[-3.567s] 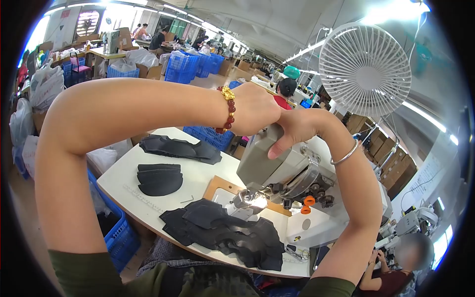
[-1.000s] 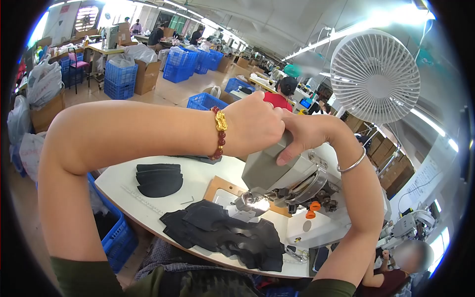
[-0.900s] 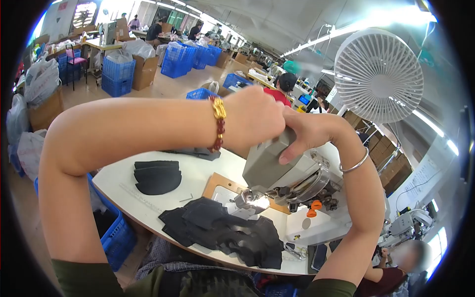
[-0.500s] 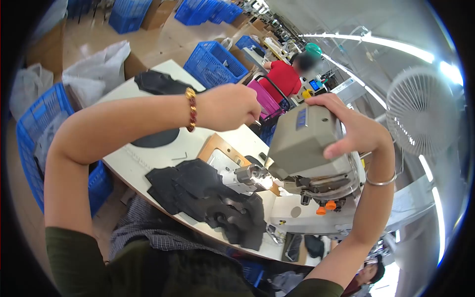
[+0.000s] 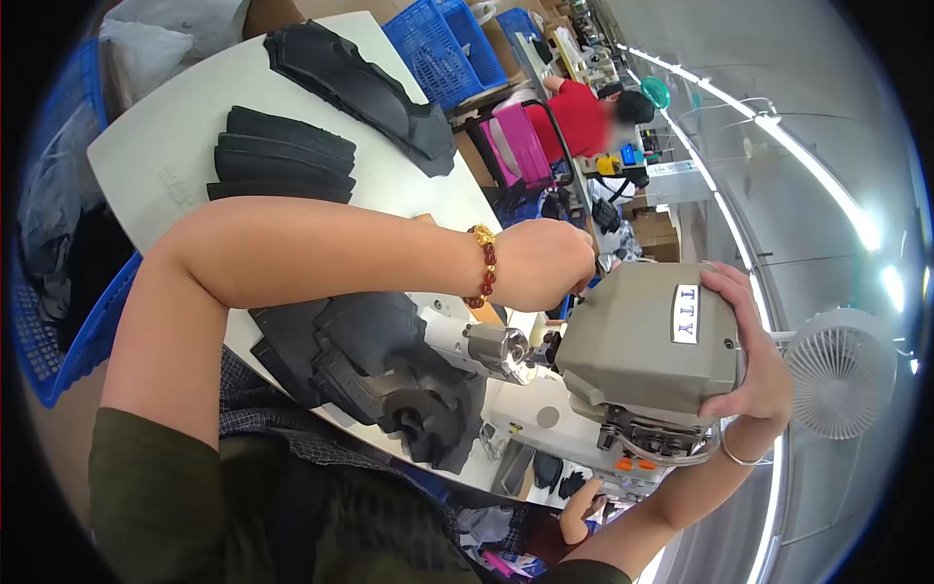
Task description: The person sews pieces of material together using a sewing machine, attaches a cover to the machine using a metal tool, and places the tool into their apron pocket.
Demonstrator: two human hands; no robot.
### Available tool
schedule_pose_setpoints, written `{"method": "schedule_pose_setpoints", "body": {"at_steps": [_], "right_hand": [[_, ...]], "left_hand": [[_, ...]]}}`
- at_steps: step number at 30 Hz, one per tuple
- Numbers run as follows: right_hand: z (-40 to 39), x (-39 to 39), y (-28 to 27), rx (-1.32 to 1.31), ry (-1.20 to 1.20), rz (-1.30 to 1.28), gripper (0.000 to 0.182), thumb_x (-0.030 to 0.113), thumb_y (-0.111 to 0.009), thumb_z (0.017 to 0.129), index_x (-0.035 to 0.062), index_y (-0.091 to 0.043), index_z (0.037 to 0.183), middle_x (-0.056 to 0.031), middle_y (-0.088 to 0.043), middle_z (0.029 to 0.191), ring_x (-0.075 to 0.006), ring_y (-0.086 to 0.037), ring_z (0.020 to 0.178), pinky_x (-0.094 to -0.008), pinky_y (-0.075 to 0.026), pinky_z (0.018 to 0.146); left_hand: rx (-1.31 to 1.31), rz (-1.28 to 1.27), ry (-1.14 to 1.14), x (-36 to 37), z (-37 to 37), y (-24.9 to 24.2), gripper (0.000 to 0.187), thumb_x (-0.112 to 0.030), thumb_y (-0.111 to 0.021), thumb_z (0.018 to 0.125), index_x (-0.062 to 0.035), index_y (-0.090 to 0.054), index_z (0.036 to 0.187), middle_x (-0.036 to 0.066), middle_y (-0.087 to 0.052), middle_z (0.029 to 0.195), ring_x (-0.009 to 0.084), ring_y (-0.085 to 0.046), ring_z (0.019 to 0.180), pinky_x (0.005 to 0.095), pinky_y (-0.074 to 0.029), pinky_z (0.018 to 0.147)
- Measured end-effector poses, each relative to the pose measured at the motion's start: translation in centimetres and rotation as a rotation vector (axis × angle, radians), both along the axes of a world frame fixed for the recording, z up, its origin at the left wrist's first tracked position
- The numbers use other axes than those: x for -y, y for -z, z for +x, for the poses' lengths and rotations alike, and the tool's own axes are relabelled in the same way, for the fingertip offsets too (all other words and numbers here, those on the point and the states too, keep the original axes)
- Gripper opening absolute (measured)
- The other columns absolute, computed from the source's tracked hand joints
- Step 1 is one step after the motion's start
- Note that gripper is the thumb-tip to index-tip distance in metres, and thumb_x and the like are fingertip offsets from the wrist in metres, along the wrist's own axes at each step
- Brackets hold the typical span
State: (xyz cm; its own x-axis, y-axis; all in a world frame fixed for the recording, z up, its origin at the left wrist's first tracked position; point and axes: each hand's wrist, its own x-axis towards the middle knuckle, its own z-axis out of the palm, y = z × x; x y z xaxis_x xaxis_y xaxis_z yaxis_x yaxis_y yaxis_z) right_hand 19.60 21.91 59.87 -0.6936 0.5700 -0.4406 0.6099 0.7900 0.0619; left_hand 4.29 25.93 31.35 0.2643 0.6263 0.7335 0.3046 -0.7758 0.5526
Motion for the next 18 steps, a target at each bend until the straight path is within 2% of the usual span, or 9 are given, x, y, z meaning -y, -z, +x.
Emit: {"method": "schedule_pose_setpoints", "body": {"at_steps": [5,8,10,11,13,14,16,17,18], "right_hand": [[0.2,-0.6,0.0,0.003,-0.055,0.015,0.126,0.061,-0.089,0.048,-0.0019,-0.037,0.144,-0.0241,-0.036,0.144,-0.0394,-0.028,0.14,-0.0497,-0.024,0.113],[0.1,-0.6,0.1,-0.009,-0.074,0.018,0.126,0.063,-0.088,0.048,-0.0024,-0.037,0.144,-0.025,-0.036,0.144,-0.0386,-0.028,0.14,-0.0488,-0.025,0.113],[0.0,-0.4,0.0,-0.007,-0.097,0.031,0.123,0.064,-0.086,0.052,-0.0011,-0.037,0.144,-0.024,-0.036,0.144,-0.0382,-0.029,0.141,-0.0479,-0.024,0.114],[0.1,-0.2,0.1,-0.033,-0.078,0.05,0.123,0.064,-0.086,0.052,-0.0011,-0.037,0.144,-0.024,-0.036,0.144,-0.0382,-0.029,0.141,-0.0479,-0.024,0.114],[0.6,0.1,0.3,-0.023,-0.178,0.11,0.111,0.06,-0.083,0.062,0.0012,-0.038,0.145,-0.0228,-0.038,0.144,-0.0389,-0.03,0.141,-0.0473,-0.025,0.115],[0.9,0.2,0.4,-0.066,-0.147,0.135,0.111,0.06,-0.083,0.062,0.0012,-0.038,0.145,-0.0228,-0.038,0.144,-0.0389,-0.03,0.141,-0.0473,-0.025,0.115],[1.9,0.7,0.9,-0.113,-0.2,0.2,0.105,0.062,-0.081,0.066,0.0078,-0.04,0.147,-0.0231,-0.033,0.151,-0.0372,-0.029,0.143,-0.0475,-0.025,0.116],[2.5,1.6,1.3,-0.169,-0.165,0.226,0.105,0.062,-0.081,0.066,0.0078,-0.04,0.147,-0.0231,-0.033,0.151,-0.0372,-0.029,0.143,-0.0475,-0.025,0.116],[2.9,2.6,1.7,-0.227,-0.226,0.365,0.094,0.054,-0.08,0.07,0.0112,-0.043,0.145,-0.0224,-0.035,0.15,-0.0381,-0.034,0.14,-0.0474,-0.029,0.113]], "left_hand": [[-0.043,-0.002,0.003,-0.3,-0.5,-0.4,0.011,-0.008,-0.067,0.08,-0.0071,-0.075,0.088,0.008,-0.058,0.086,0.0266,-0.061,0.089,0.0393,-0.05,0.076],[-0.063,0.101,-0.034,0.1,-0.5,-1.2,0.011,-0.006,-0.069,0.076,-0.0058,-0.074,0.086,0.009,-0.058,0.086,0.0271,-0.061,0.091,0.0403,-0.05,0.076],[-0.153,0.172,-0.155,0.1,-0.4,-1.8,0.015,-0.004,-0.066,0.073,-0.0065,-0.072,0.086,0.013,-0.066,0.097,0.0331,-0.067,0.092,0.0425,-0.056,0.078],[-0.167,0.132,-0.135,0.1,-0.4,-2.1,0.013,-0.004,-0.067,0.073,-0.0059,-0.072,0.084,0.011,-0.065,0.098,0.0313,-0.067,0.093,0.0422,-0.056,0.075],[-0.162,0.112,-0.111,0.4,-0.4,-2.4,0.011,-0.003,-0.067,0.073,-0.0071,-0.072,0.082,0.009,-0.064,0.096,0.0297,-0.066,0.092,0.0419,-0.055,0.074],[-0.161,0.112,-0.119,0.3,-0.3,-2.4,0.012,-0.002,-0.067,0.074,-0.0081,-0.072,0.083,0.009,-0.064,0.094,0.0295,-0.066,0.091,0.0415,-0.054,0.074],[-0.101,0.126,-0.092,-0.3,0.0,-2.1,0.014,-0.002,-0.067,0.077,-0.0105,-0.074,0.087,0.009,-0.061,0.091,0.0302,-0.063,0.088,0.0405,-0.051,0.075],[-0.113,0.094,-0.066,0.5,-0.2,-3.0,0.018,0.005,-0.067,0.076,-0.001,-0.07,0.092,0.012,-0.065,0.1,0.0332,-0.063,0.092,0.0405,-0.052,0.078],[-0.1,0.143,-0.045,0.1,0.0,-2.9,0.016,0.003,-0.066,0.077,-0.0027,-0.071,0.091,0.012,-0.063,0.095,0.0334,-0.062,0.09,0.0412,-0.051,0.077]]}}
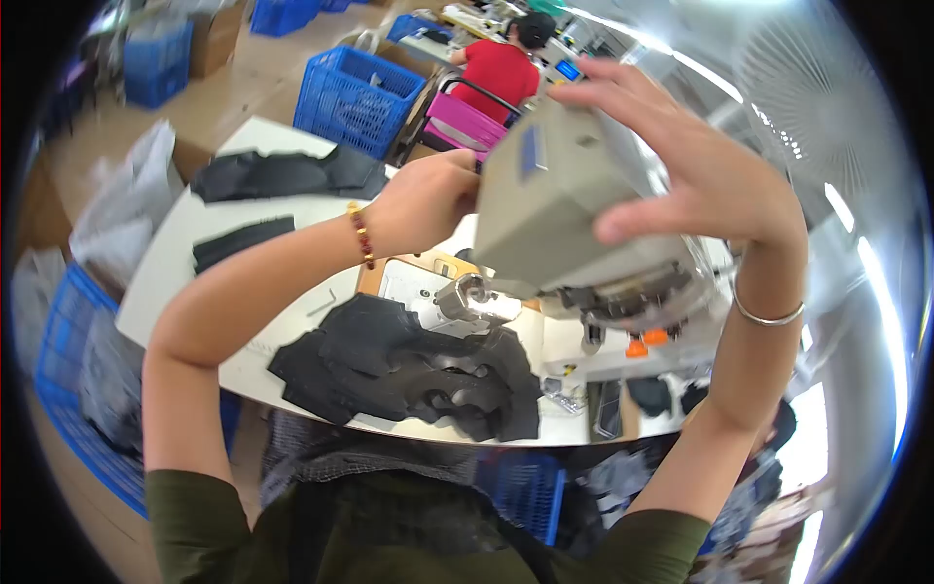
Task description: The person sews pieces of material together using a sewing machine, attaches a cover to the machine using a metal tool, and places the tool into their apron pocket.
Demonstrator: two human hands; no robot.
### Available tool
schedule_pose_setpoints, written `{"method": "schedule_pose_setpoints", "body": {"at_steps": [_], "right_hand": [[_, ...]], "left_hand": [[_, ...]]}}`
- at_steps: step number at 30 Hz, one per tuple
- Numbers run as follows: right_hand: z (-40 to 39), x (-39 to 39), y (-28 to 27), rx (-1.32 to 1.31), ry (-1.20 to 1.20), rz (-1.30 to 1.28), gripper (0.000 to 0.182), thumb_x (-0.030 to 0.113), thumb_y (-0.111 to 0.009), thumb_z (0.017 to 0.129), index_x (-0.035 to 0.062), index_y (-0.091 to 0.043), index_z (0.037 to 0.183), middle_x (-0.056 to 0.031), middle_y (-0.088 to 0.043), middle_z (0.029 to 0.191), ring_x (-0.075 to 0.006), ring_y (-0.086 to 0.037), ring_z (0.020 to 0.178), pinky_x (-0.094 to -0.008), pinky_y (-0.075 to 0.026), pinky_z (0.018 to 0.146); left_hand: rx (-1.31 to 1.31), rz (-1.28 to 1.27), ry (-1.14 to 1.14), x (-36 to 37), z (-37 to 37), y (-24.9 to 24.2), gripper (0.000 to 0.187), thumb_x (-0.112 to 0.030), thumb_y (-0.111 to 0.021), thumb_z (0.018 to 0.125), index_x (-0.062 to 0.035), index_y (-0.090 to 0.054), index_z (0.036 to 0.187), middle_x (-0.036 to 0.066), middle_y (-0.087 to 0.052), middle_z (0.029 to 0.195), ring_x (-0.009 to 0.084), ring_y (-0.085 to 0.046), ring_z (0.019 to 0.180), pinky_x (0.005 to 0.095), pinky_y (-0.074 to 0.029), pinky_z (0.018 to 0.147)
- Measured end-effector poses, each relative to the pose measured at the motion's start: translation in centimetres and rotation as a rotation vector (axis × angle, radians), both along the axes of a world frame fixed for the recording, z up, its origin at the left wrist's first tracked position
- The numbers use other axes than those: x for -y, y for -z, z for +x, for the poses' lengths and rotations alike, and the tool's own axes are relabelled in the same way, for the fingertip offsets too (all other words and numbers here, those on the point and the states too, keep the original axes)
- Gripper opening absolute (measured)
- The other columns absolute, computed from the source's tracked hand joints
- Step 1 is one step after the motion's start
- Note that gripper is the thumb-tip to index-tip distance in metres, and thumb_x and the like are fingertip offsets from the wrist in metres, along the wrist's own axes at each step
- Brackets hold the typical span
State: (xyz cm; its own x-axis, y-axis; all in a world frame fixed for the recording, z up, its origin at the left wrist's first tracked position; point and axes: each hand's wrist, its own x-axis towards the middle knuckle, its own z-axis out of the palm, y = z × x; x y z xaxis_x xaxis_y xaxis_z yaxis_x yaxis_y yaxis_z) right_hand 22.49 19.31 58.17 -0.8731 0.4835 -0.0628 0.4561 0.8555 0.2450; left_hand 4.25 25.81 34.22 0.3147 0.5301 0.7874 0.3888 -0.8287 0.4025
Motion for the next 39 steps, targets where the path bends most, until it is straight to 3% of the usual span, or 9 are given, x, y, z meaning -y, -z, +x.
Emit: {"method": "schedule_pose_setpoints", "body": {"at_steps": [3,8,10,13,17,19,27,32,39], "right_hand": [[0.3,5.0,2.1,-0.33,-0.196,0.402,0.06,0.037,-0.078,0.075,0.014,-0.061,0.128,-0.0183,-0.051,0.136,-0.0376,-0.05,0.124,-0.0463,-0.042,0.102],[1.7,12.7,15.0,-0.564,-0.357,-0.276,0.011,0.012,-0.061,0.08,0.0053,-0.064,0.088,-0.0098,-0.065,0.093,-0.0276,-0.064,0.087,-0.0375,-0.052,0.069],[-0.2,9.4,24.9,-0.812,-0.148,-0.516,0.018,0.02,-0.059,0.091,0.0033,-0.064,0.089,-0.0132,-0.065,0.088,-0.031,-0.065,0.08,-0.04,-0.052,0.067],[-1.7,4.4,31.2,-1.34,0.343,-1.011,0.019,0.016,-0.058,0.097,0.0071,-0.06,0.113,-0.0065,-0.065,0.095,-0.018,-0.062,0.076,-0.0325,-0.051,0.072],[-4.4,1.5,33.0,-2.007,0.046,-1.517,0.026,0.015,-0.059,0.097,0.0071,-0.056,0.122,-0.0064,-0.061,0.105,-0.017,-0.059,0.079,-0.0326,-0.049,0.074],[-4.9,0.9,32.8,-2.132,-0.48,-1.696,0.033,0.014,-0.062,0.094,0.0053,-0.053,0.124,-0.0082,-0.058,0.112,-0.0191,-0.058,0.081,-0.032,-0.047,0.074],[-5.8,-1.7,33.7,-2.129,-0.555,-1.652,0.028,0.017,-0.071,0.087,0.0058,-0.058,0.109,-0.0004,-0.053,0.086,-0.0137,-0.048,0.076,-0.0316,-0.04,0.071],[-5.8,-2.2,34.0,-2.134,-0.545,-1.53,0.027,0.017,-0.071,0.089,0.0072,-0.059,0.11,0.0002,-0.059,0.098,-0.0132,-0.052,0.086,-0.0308,-0.041,0.075],[-11.4,-4.6,35.1,-2.608,-0.33,-1.54,0.027,0.011,-0.061,0.092,0.0077,-0.058,0.118,-0.0046,-0.062,0.117,-0.0149,-0.055,0.105,-0.0322,-0.043,0.088]], "left_hand": [[0.02,0.04,0.039,-0.3,0.2,0.0,0.017,0.006,-0.063,0.078,-0.0015,-0.07,0.092,0.014,-0.061,0.088,0.0343,-0.061,0.087,0.0406,-0.051,0.077],[-0.083,-0.086,0.061,1.1,0.2,-1.1,0.018,0.005,-0.066,0.078,0.0016,-0.068,0.095,0.015,-0.065,0.095,0.0325,-0.064,0.088,0.0373,-0.052,0.077],[-0.077,-0.028,0.022,1.4,0.2,-1.3,0.019,0.002,-0.069,0.077,0.0022,-0.068,0.096,0.015,-0.068,0.099,0.0317,-0.065,0.09,0.0356,-0.053,0.078],[-0.311,0.093,-0.058,0.2,-1.1,-0.3,0.023,-0.002,-0.071,0.076,0.0004,-0.068,0.099,0.015,-0.069,0.1,0.0313,-0.066,0.091,0.037,-0.052,0.079],[-0.542,0.232,-0.243,0.6,-1.9,-0.1,0.024,-0.005,-0.075,0.074,-0.0051,-0.07,0.097,0.011,-0.07,0.093,0.0289,-0.066,0.09,0.0393,-0.051,0.081],[-0.557,0.274,-0.252,-0.7,-2.7,0.5,0.026,-0.008,-0.078,0.072,-0.0066,-0.071,0.097,0.009,-0.07,0.09,0.0267,-0.066,0.088,0.0383,-0.052,0.078],[-0.604,0.186,-0.281,-1.0,-4.2,1.3,0.021,-0.009,-0.075,0.077,-0.0056,-0.071,0.098,0.009,-0.07,0.092,0.0256,-0.067,0.087,0.0374,-0.053,0.075],[-0.586,0.263,-0.284,-2.8,-5.7,2.1,0.02,-0.01,-0.073,0.079,-0.0058,-0.071,0.098,0.01,-0.07,0.093,0.0279,-0.066,0.09,0.0391,-0.052,0.078],[-0.672,0.195,-0.311,-7.2,-11.8,6.2,0.015,-0.006,-0.067,0.082,-0.0038,-0.071,0.097,0.014,-0.071,0.096,0.0321,-0.066,0.092,0.0419,-0.054,0.08]]}}
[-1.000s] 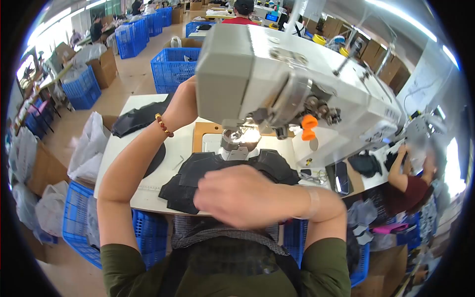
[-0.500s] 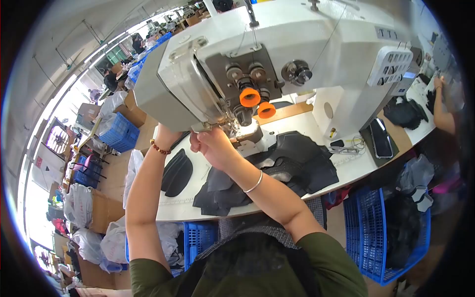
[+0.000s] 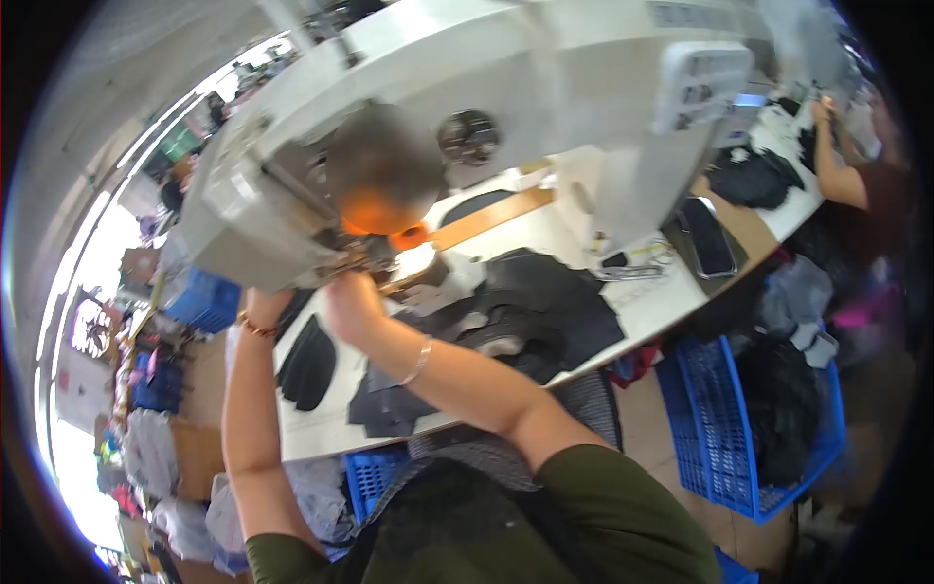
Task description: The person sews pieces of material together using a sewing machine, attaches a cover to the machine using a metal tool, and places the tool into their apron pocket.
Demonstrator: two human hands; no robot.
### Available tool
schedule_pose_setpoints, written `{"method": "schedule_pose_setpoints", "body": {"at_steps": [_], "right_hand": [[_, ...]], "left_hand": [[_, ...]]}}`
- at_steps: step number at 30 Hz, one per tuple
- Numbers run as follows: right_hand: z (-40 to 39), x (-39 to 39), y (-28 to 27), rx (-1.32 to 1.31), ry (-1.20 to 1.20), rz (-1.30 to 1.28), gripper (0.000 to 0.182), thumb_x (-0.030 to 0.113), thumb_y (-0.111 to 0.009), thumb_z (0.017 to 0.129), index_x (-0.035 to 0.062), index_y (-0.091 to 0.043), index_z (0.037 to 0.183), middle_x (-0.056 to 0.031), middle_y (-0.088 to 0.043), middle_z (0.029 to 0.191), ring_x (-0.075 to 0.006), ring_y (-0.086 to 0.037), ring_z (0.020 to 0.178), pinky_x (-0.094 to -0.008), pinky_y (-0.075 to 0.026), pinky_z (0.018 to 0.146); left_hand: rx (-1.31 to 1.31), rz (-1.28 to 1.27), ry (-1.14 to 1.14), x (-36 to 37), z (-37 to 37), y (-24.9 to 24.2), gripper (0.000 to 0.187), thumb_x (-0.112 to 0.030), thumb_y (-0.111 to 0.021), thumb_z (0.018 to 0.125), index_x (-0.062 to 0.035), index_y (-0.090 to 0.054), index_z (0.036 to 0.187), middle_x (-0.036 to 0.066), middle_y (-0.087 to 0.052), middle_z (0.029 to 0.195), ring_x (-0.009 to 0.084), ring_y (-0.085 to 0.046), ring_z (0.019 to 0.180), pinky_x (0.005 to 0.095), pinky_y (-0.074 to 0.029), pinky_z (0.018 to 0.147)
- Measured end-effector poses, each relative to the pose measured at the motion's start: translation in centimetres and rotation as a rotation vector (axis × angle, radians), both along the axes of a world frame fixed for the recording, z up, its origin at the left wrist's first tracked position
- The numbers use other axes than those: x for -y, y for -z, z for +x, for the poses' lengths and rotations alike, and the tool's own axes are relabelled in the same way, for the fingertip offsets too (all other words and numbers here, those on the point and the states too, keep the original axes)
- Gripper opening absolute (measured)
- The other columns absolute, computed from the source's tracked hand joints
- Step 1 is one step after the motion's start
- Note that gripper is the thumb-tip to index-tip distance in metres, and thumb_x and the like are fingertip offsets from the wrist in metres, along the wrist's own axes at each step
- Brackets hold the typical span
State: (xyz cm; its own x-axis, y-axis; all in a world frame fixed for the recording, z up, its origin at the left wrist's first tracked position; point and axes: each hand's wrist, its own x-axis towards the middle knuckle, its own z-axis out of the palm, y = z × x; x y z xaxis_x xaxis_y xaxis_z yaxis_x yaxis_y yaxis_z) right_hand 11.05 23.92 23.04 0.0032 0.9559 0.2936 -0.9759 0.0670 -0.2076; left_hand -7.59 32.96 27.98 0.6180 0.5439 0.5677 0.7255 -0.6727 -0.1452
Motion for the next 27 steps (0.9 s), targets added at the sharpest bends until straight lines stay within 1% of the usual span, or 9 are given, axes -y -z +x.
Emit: {"method": "schedule_pose_setpoints", "body": {"at_steps": [2,7,14,18,21,23,24,25,27], "right_hand": [[-1.0,-0.6,-0.2,-0.033,0.053,-0.019,0.031,0.013,-0.061,0.093,0.0082,-0.056,0.123,-0.0043,-0.061,0.122,-0.0151,-0.053,0.112,-0.0325,-0.042,0.093],[-3.0,-2.1,-0.6,-0.2,0.081,-0.023,0.04,0.017,-0.058,0.095,0.0097,-0.051,0.134,-0.0035,-0.057,0.134,-0.0155,-0.049,0.128,-0.0335,-0.038,0.108],[-6.8,-7.7,2.0,-0.368,-0.022,0.079,0.041,0.008,-0.069,0.088,0.009,-0.058,0.127,-0.0005,-0.06,0.132,-0.0143,-0.054,0.121,-0.0337,-0.042,0.104],[-8.1,-9.0,3.3,-0.388,-0.039,0.1,0.037,0.009,-0.066,0.091,0.0079,-0.058,0.127,-0.0011,-0.059,0.134,-0.0153,-0.053,0.122,-0.0335,-0.043,0.103],[-5.8,-5.4,1.7,-0.36,-0.095,-0.029,0.032,0.008,-0.061,0.093,0.0058,-0.058,0.125,-0.0036,-0.061,0.13,-0.0157,-0.055,0.12,-0.0324,-0.044,0.102],[0.8,1.6,-1.4,0.548,-0.129,-0.252,0.018,0.01,-0.057,0.094,0.0029,-0.057,0.11,-0.0052,-0.062,0.102,-0.0135,-0.057,0.099,-0.0291,-0.047,0.086],[1.5,5.2,-0.9,0.514,0.012,-0.095,0.015,0.014,-0.057,0.096,0.0032,-0.057,0.107,-0.006,-0.062,0.098,-0.0127,-0.057,0.094,-0.0282,-0.048,0.08],[6.3,9.0,-1.7,0.849,-0.212,0.054,0.016,0.016,-0.057,0.098,0.0036,-0.058,0.108,-0.0051,-0.063,0.096,-0.0124,-0.059,0.089,-0.0281,-0.049,0.078],[11.9,13.0,0.9,0.97,-0.184,0.526,0.016,0.023,-0.066,0.093,0.0081,-0.063,0.101,-0.0056,-0.065,0.085,-0.0159,-0.063,0.084,-0.0326,-0.05,0.074]], "left_hand": [[-0.006,-0.067,-0.024,-0.5,-1.0,0.5,0.016,-0.008,-0.062,0.094,-0.003,-0.071,0.106,0.01,-0.072,0.102,0.0224,-0.067,0.095,0.0356,-0.054,0.085],[0.174,-0.22,0.037,1.2,0.3,-0.8,0.021,-0.014,-0.063,0.095,-0.0017,-0.068,0.111,0.011,-0.07,0.109,0.0208,-0.064,0.1,0.036,-0.052,0.087],[0.309,-0.419,0.016,0.8,-0.7,-1.1,0.032,-0.013,-0.062,0.096,0.0003,-0.059,0.125,0.009,-0.06,0.127,0.0182,-0.057,0.113,0.0343,-0.049,0.095],[0.296,-0.403,-0.033,1.5,0.0,-1.7,0.029,-0.011,-0.062,0.096,0.0006,-0.061,0.122,0.01,-0.064,0.121,0.0199,-0.06,0.107,0.0356,-0.051,0.092],[0.236,-0.237,0.089,2.1,0.5,-2.3,0.017,-0.013,-0.059,0.095,0.0007,-0.068,0.099,0.012,-0.069,0.094,0.0263,-0.064,0.087,0.038,-0.052,0.079],[0.447,-0.416,0.131,0.5,-1.3,-1.2,0.017,-0.013,-0.058,0.095,0.0004,-0.067,0.1,0.012,-0.069,0.096,0.0258,-0.064,0.088,0.0377,-0.052,0.08],[0.647,-0.586,0.17,0.0,-1.9,-0.6,0.017,-0.013,-0.058,0.096,0.0002,-0.067,0.101,0.012,-0.069,0.097,0.0252,-0.063,0.089,0.0373,-0.052,0.081],[0.734,-0.644,0.214,0.0,-2.1,-0.5,0.018,-0.013,-0.058,0.097,-0.0006,-0.066,0.107,0.011,-0.068,0.105,0.0231,-0.063,0.095,0.0372,-0.052,0.082],[0.763,-0.666,0.238,0.1,0.1,-0.7,0.018,-0.013,-0.058,0.097,-0.0007,-0.066,0.108,0.011,-0.068,0.105,0.0231,-0.063,0.096,0.0372,-0.052,0.082]]}}
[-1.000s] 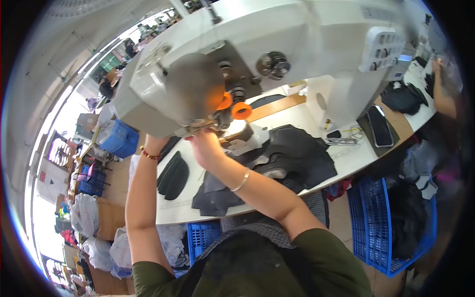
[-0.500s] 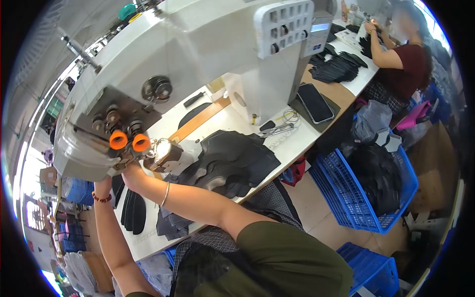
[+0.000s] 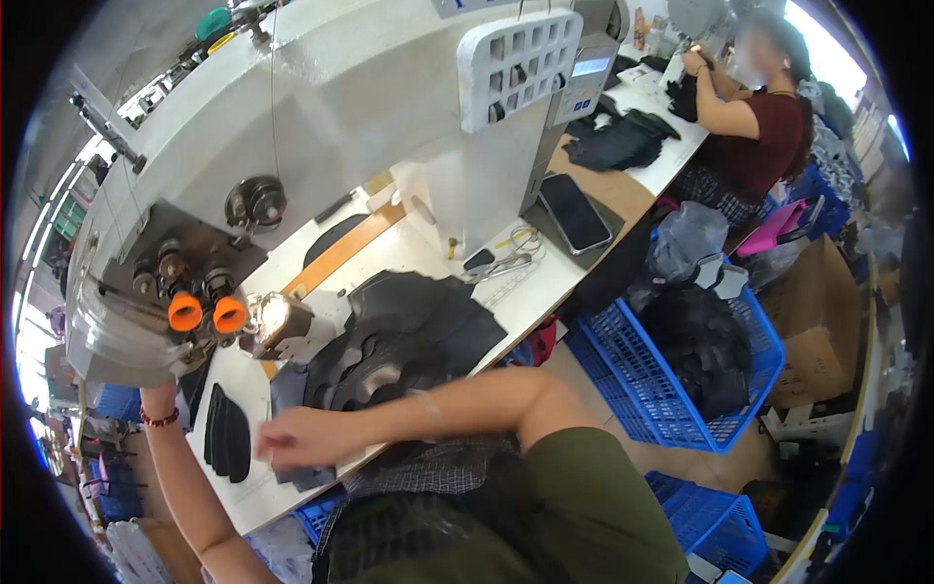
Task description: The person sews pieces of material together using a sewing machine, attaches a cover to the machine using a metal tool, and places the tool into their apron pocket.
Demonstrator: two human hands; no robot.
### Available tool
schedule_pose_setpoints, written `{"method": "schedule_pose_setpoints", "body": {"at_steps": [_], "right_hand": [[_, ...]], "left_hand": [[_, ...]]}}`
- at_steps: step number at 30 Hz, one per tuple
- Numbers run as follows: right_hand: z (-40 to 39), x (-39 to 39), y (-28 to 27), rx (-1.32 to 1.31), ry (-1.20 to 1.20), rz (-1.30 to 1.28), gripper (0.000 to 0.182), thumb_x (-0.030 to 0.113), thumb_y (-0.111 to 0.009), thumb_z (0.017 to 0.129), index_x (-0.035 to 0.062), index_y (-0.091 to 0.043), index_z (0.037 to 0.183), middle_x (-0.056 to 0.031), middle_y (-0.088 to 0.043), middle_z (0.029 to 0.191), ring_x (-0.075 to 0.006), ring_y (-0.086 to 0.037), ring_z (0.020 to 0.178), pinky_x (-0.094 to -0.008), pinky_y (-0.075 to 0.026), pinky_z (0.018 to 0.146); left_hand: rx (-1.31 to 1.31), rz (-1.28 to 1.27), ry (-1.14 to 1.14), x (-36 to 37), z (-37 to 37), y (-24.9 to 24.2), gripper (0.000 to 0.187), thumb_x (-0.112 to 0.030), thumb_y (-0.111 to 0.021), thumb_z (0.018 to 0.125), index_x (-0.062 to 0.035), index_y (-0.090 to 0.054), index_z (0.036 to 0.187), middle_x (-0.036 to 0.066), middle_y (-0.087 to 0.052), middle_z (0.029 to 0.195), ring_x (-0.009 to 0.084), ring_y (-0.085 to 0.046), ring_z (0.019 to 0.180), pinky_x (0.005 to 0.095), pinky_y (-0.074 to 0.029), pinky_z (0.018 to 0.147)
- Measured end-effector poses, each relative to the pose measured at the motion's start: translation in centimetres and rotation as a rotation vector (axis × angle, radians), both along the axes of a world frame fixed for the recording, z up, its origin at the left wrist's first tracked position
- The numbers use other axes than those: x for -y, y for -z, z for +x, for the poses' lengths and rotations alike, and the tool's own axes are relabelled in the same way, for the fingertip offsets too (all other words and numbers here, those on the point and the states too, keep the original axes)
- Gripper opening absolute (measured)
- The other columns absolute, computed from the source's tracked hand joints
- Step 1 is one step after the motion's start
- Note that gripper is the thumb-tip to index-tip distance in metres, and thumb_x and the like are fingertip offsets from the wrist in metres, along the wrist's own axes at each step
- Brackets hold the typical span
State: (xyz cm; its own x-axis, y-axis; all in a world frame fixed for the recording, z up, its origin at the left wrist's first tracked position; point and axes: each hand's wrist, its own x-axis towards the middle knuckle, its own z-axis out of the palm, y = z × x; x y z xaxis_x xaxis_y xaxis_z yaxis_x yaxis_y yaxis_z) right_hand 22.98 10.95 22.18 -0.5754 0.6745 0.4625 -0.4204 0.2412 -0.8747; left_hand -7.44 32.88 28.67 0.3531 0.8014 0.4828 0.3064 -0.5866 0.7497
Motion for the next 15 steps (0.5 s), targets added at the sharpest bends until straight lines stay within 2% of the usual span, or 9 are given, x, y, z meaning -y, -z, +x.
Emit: {"method": "schedule_pose_setpoints", "body": {"at_steps": [2,3,4,5,7,9,12,13,15], "right_hand": [[8.8,3.9,-0.6,0.449,0.577,0.482,0.022,0.028,-0.072,0.087,0.0088,-0.066,0.095,-0.0065,-0.064,0.082,-0.0222,-0.062,0.078,-0.0384,-0.049,0.07],[12.6,4.5,-0.4,0.577,0.906,0.644,0.022,0.028,-0.075,0.08,0.0089,-0.067,0.088,-0.0041,-0.063,0.08,-0.0265,-0.06,0.074,-0.0417,-0.048,0.069],[16.5,5.2,-0.2,0.714,1.237,0.733,0.018,0.022,-0.076,0.075,0.009,-0.066,0.082,-0.0048,-0.062,0.079,-0.0258,-0.06,0.078,-0.0427,-0.046,0.069],[20.5,4.3,2.7,0.779,1.488,0.825,0.019,0.019,-0.076,0.07,0.0083,-0.065,0.082,-0.0069,-0.061,0.082,-0.0277,-0.06,0.08,-0.0439,-0.044,0.067],[29.2,5.3,3.7,1.051,1.786,0.508,0.036,0.018,-0.077,0.071,0.0056,-0.062,0.101,-0.0107,-0.064,0.103,-0.0342,-0.058,0.1,-0.0464,-0.041,0.09],[34.3,6.0,4.0,1.239,1.944,0.521,0.04,0.021,-0.076,0.074,0.0055,-0.06,0.107,-0.0128,-0.063,0.119,-0.0347,-0.053,0.115,-0.0479,-0.034,0.1],[37.4,6.0,7.2,1.441,1.83,0.414,0.038,0.024,-0.076,0.076,0.0058,-0.061,0.106,-0.0135,-0.061,0.128,-0.0343,-0.05,0.12,-0.0488,-0.033,0.099],[37.0,5.8,6.6,1.437,1.831,0.416,0.038,0.024,-0.076,0.076,0.0058,-0.061,0.106,-0.0135,-0.061,0.128,-0.0343,-0.05,0.12,-0.0488,-0.033,0.099],[34.6,5.7,5.2,1.302,1.889,0.477,0.039,0.025,-0.075,0.075,0.0058,-0.061,0.106,-0.013,-0.062,0.125,-0.0336,-0.051,0.118,-0.0501,-0.033,0.098]], "left_hand": [[0.055,-0.021,0.023,1.2,-2.2,1.1,0.019,-0.013,-0.058,0.097,-0.0007,-0.066,0.109,0.011,-0.067,0.106,0.023,-0.063,0.096,0.0372,-0.051,0.083],[0.083,-0.037,0.032,1.5,-1.5,1.1,0.019,-0.013,-0.058,0.097,-0.0008,-0.065,0.109,0.011,-0.067,0.106,0.023,-0.063,0.097,0.0372,-0.051,0.083],[0.109,-0.059,0.039,0.1,-0.1,0.3,0.019,-0.013,-0.058,0.097,-0.0008,-0.065,0.109,0.011,-0.067,0.107,0.023,-0.063,0.097,0.0372,-0.051,0.083],[0.132,-0.085,0.043,-0.4,-1.1,0.5,0.019,-0.013,-0.058,0.097,-0.0009,-0.065,0.11,0.011,-0.067,0.107,0.023,-0.063,0.097,0.0372,-0.051,0.083],[0.171,-0.127,0.052,-0.2,-2.2,1.0,0.02,-0.013,-0.058,0.097,-0.0009,-0.065,0.11,0.011,-0.067,0.108,0.0229,-0.063,0.098,0.0372,-0.051,0.084],[0.203,-0.152,0.057,0.1,-1.1,0.8,0.02,-0.014,-0.058,0.097,-0.001,-0.064,0.111,0.01,-0.067,0.108,0.0229,-0.063,0.098,0.0372,-0.051,0.084],[0.225,-0.174,0.06,-0.2,-6.3,2.4,0.021,-0.014,-0.058,0.097,-0.0011,-0.064,0.112,0.01,-0.066,0.109,0.0229,-0.063,0.099,0.0372,-0.051,0.085],[0.231,-0.176,0.059,0.1,-4.4,1.9,0.021,-0.014,-0.058,0.097,-0.0012,-0.064,0.113,0.01,-0.066,0.11,0.0228,-0.062,0.099,0.0372,-0.051,0.085],[0.239,-0.186,0.054,0.1,-7.0,2.7,0.021,-0.014,-0.058,0.097,-0.0013,-0.063,0.113,0.01,-0.066,0.11,0.0228,-0.062,0.1,0.0372,-0.051,0.085]]}}
